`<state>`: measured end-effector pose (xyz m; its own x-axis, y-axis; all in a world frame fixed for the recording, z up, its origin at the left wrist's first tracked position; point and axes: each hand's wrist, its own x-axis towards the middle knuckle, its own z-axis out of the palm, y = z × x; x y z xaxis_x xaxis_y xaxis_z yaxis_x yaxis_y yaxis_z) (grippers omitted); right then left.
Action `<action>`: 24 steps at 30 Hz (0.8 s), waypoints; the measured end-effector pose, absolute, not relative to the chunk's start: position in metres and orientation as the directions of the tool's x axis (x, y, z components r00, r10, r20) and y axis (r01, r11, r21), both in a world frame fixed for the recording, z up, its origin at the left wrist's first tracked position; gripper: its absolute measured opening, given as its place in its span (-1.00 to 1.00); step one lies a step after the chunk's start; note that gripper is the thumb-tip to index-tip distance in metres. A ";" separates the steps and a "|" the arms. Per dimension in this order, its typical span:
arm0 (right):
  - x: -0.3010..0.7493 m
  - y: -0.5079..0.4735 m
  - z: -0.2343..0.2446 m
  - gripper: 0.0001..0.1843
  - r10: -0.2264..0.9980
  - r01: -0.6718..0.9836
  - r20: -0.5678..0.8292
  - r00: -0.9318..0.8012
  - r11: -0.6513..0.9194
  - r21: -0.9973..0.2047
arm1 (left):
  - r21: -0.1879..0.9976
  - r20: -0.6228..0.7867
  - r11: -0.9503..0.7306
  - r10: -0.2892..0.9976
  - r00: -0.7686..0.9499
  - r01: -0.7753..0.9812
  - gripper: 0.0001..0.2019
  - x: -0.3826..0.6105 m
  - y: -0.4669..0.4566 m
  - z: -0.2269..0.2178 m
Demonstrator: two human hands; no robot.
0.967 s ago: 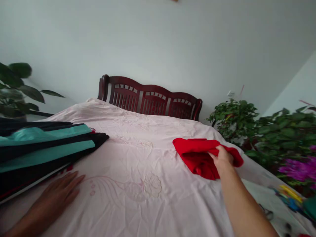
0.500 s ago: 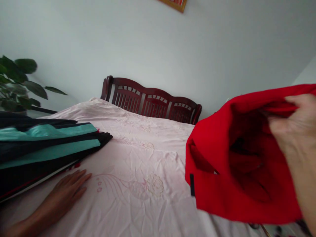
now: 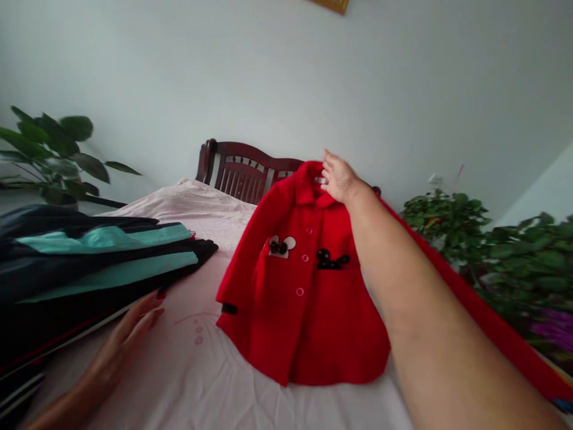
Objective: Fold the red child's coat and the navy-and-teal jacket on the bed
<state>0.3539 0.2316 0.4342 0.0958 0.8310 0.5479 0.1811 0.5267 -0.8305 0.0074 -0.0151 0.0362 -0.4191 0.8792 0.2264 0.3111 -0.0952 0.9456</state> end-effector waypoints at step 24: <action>0.549 0.147 0.102 0.04 0.845 0.817 0.265 0.464 -0.293 -0.497 | 0.976 -0.216 0.218 0.971 -0.105 0.012 -0.71 0.147 0.097 0.084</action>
<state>0.5494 0.1469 0.1024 0.4642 0.8452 0.2650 0.8169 -0.2928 -0.4969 0.1473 0.0971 0.0838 -0.1051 0.9708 -0.2158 0.0117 0.2182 0.9758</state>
